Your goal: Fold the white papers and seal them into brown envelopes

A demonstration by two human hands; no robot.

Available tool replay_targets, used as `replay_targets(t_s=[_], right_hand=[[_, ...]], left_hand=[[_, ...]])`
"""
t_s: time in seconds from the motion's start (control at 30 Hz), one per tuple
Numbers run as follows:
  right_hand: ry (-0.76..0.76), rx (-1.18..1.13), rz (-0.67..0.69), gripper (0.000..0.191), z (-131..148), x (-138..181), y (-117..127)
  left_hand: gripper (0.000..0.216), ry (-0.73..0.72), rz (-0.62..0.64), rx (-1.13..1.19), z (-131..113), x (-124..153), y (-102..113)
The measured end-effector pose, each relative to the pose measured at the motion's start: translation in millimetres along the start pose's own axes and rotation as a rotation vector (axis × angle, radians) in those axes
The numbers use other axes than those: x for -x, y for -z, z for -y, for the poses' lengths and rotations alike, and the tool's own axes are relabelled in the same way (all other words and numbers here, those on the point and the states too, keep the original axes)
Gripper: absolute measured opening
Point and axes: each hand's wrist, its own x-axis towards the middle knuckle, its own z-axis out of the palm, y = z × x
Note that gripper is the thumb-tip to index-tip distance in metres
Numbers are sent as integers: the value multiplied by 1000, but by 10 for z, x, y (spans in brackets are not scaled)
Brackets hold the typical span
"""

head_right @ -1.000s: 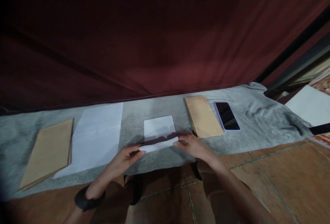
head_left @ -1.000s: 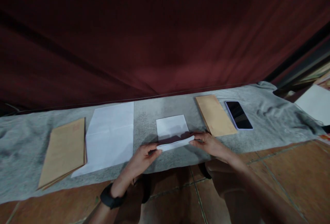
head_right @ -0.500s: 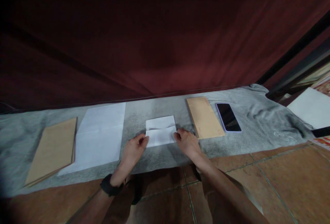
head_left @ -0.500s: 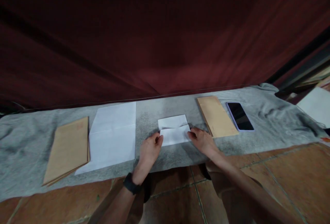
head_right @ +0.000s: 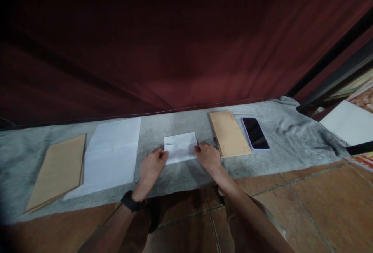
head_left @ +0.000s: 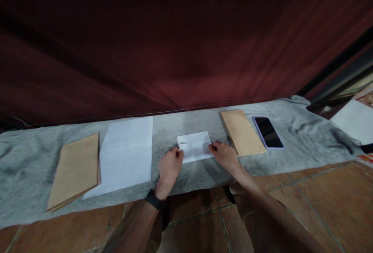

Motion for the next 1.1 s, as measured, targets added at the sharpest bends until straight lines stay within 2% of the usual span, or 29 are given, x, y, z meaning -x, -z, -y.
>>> replay_targets(t_s=[0.3, 0.5, 0.6, 0.73, 0.97, 1.1], right_hand=[[-4, -8, -12, 43, 28, -105, 12], [-12, -31, -3, 43, 54, -153, 36], [-18, -35, 1, 42, 56, -166, 37], [-27, -32, -13, 42, 60, -181, 33], [-34, -2, -52, 45, 99, -207, 42], [-30, 0, -88, 43, 117, -211, 31]], left_hand=[[26, 26, -10, 140, -4, -97, 33], [31, -39, 127, 611, 165, -153, -3], [31, -63, 168, 736, 245, -167, -38], [26, -31, 189, 728, 259, -195, -60], [22, -27, 108, 522, 119, -158, 33], [24, 4, 85, 479, 86, -134, 44]])
